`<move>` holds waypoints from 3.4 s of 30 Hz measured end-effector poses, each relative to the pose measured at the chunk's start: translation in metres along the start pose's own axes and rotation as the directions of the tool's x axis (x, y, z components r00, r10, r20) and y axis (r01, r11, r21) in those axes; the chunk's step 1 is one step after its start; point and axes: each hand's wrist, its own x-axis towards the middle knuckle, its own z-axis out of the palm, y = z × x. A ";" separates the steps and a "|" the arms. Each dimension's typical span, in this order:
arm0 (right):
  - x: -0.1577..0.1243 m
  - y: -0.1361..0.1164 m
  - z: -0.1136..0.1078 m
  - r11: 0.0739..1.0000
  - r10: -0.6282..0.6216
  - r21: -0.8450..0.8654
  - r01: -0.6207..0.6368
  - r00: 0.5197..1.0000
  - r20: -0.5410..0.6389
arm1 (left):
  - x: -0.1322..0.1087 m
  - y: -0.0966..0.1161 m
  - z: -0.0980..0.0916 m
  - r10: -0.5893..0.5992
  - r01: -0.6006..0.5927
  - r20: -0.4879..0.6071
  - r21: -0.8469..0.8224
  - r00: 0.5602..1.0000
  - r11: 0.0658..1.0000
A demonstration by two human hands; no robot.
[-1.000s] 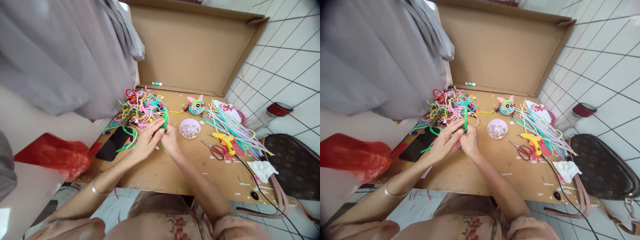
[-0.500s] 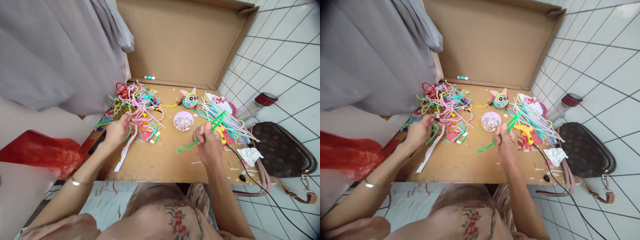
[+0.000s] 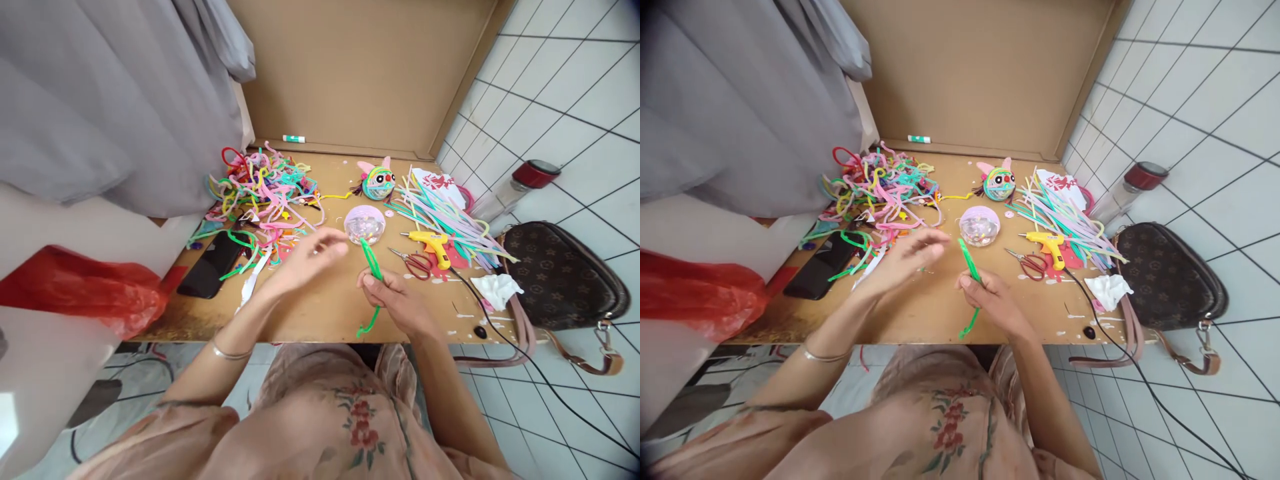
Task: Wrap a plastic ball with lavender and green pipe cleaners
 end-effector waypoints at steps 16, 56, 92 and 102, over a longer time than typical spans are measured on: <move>-0.013 0.037 -0.014 0.999 0.051 0.038 -0.038 0.898 -0.438 | 0.025 -0.038 0.031 -0.522 0.218 -0.094 -0.835 0.848 0.505; -0.073 0.051 0.010 0.982 -0.037 -0.172 -0.080 0.809 -0.586 | 0.032 -0.050 -0.012 -0.638 0.041 -0.166 -0.954 0.752 0.298; 0.092 0.046 0.002 0.990 -0.140 -0.024 0.141 0.922 -0.360 | 0.015 -0.067 0.034 -0.305 0.198 -0.072 -0.616 0.950 0.763; 0.082 0.044 0.010 0.970 -0.213 -0.196 0.147 0.901 -0.378 | 0.013 -0.062 0.037 -0.314 0.202 -0.098 -0.582 0.944 0.787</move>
